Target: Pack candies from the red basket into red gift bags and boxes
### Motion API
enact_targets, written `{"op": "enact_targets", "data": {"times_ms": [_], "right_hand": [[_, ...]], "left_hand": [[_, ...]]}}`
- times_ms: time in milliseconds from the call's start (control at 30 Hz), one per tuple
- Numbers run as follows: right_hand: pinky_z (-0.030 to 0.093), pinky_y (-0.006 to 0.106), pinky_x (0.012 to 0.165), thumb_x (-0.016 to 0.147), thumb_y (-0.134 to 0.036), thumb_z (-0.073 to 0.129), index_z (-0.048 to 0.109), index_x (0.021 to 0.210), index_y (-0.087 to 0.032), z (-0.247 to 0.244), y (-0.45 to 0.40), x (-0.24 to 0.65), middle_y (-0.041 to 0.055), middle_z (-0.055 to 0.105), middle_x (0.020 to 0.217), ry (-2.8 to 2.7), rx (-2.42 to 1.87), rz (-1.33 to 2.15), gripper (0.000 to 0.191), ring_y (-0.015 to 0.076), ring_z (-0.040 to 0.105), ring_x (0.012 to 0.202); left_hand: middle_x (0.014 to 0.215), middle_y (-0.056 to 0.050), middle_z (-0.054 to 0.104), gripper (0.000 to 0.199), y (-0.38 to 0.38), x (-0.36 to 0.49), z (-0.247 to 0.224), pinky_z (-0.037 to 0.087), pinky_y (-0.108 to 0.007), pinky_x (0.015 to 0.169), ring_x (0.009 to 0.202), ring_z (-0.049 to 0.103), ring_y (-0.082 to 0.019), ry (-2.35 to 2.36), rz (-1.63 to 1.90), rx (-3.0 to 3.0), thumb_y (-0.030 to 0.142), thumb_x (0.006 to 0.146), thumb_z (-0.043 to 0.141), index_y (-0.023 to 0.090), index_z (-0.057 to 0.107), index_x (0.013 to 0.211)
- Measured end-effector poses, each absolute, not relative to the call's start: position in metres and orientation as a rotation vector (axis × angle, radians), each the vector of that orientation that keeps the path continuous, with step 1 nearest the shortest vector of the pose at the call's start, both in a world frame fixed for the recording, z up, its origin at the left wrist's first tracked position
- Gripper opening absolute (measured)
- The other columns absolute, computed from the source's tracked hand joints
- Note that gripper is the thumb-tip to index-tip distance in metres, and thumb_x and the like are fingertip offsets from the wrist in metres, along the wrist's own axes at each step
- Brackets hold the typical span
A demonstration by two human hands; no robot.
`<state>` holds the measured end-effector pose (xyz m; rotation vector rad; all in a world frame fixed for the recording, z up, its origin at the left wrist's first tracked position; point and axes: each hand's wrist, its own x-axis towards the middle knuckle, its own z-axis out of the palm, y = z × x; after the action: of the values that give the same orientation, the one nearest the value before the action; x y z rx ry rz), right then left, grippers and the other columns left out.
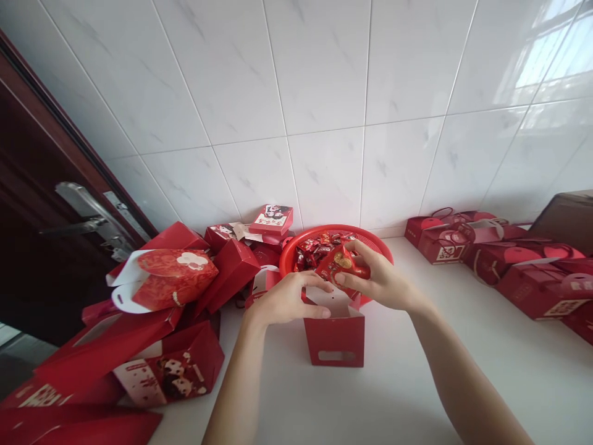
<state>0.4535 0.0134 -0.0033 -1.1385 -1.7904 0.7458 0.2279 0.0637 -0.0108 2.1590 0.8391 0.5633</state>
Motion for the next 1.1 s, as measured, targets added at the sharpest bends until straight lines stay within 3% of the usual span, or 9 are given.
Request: {"op": "enact_targets", "data": {"times_ms": [100,233,400,633,900,1033,1100], "right_hand": [[0.039,0.027,0.052,0.089,-0.044,0.065,0.048,0.095,-0.024,-0.0015,0.0113,0.4555,-0.0041,0.051,0.069,-1.74,-1.082,0.84,0.027,0.0136,0.049,0.061],[0.043,0.028,0.053,0.089,-0.044,0.067,0.051,0.088,-0.024,-0.0009,0.01,0.4568,-0.0003,0.057,0.076,-1.763,-1.013,0.856,0.026,0.0161,0.055,0.067],[0.041,0.027,0.05,0.089,-0.039,0.066,0.053,0.081,-0.023,-0.0014,0.0088,0.455,-0.0007,0.058,0.073,-1.872,-1.024,0.859,0.022,0.014,0.052,0.06],[0.046,0.027,0.062,0.085,-0.025,0.067,0.062,0.087,-0.02,-0.0005,0.0062,0.4493,0.0003,0.064,0.08,-1.978,-1.09,0.799,0.007,0.0156,0.058,0.072],[0.047,0.029,0.065,0.084,-0.018,0.061,0.062,0.115,-0.024,-0.0022,0.0069,0.4496,0.0008,0.067,0.094,-1.984,-1.091,0.736,0.032,0.0142,0.057,0.07],[0.049,0.03,0.066,0.082,-0.021,0.063,0.056,0.097,-0.022,-0.0031,0.0062,0.449,0.0031,0.063,0.096,-1.872,-1.082,0.695,0.016,0.0177,0.06,0.08],[0.051,0.031,0.068,0.082,-0.023,0.064,0.053,0.094,-0.022,-0.002,0.0049,0.4488,0.0037,0.061,0.097,-1.809,-1.056,0.686,0.017,0.0189,0.06,0.084]], "left_hand": [[0.111,-0.003,0.074,0.037,0.0637,0.228,-0.01,0.055,-0.024,0.071,0.1,0.072,-0.025,0.865,0.493,2.163,0.041,0.068,0.085,0.032,0.08,0.103],[0.113,-0.004,0.075,0.035,0.0645,0.2278,-0.0117,0.056,-0.026,0.075,0.102,0.071,-0.025,0.869,0.499,2.131,0.038,0.069,0.085,0.031,0.08,0.103],[0.107,-0.005,0.077,0.038,0.0665,0.226,-0.0141,0.056,-0.029,0.072,0.091,0.073,-0.025,0.811,0.46,2.025,0.036,0.07,0.084,0.029,0.077,0.107],[0.105,-0.002,0.072,0.035,0.0679,0.2238,-0.01,0.052,-0.032,0.085,0.1,0.068,-0.024,0.889,0.278,2.03,0.046,0.071,0.083,0.024,0.073,0.096],[0.117,-0.003,0.066,0.034,0.0692,0.2249,-0.0057,0.048,-0.032,0.096,0.114,0.06,-0.026,0.79,0.255,2.123,0.046,0.075,0.08,0.025,0.077,0.101],[0.111,-0.004,0.066,0.044,0.069,0.2243,-0.0069,0.05,-0.032,0.088,0.104,0.063,-0.025,0.846,0.251,2.119,0.052,0.071,0.081,0.023,0.076,0.103],[0.111,-0.004,0.066,0.049,0.0684,0.2239,-0.008,0.051,-0.032,0.082,0.097,0.064,-0.024,0.911,0.238,2.079,0.054,0.069,0.082,0.022,0.074,0.106]]}}
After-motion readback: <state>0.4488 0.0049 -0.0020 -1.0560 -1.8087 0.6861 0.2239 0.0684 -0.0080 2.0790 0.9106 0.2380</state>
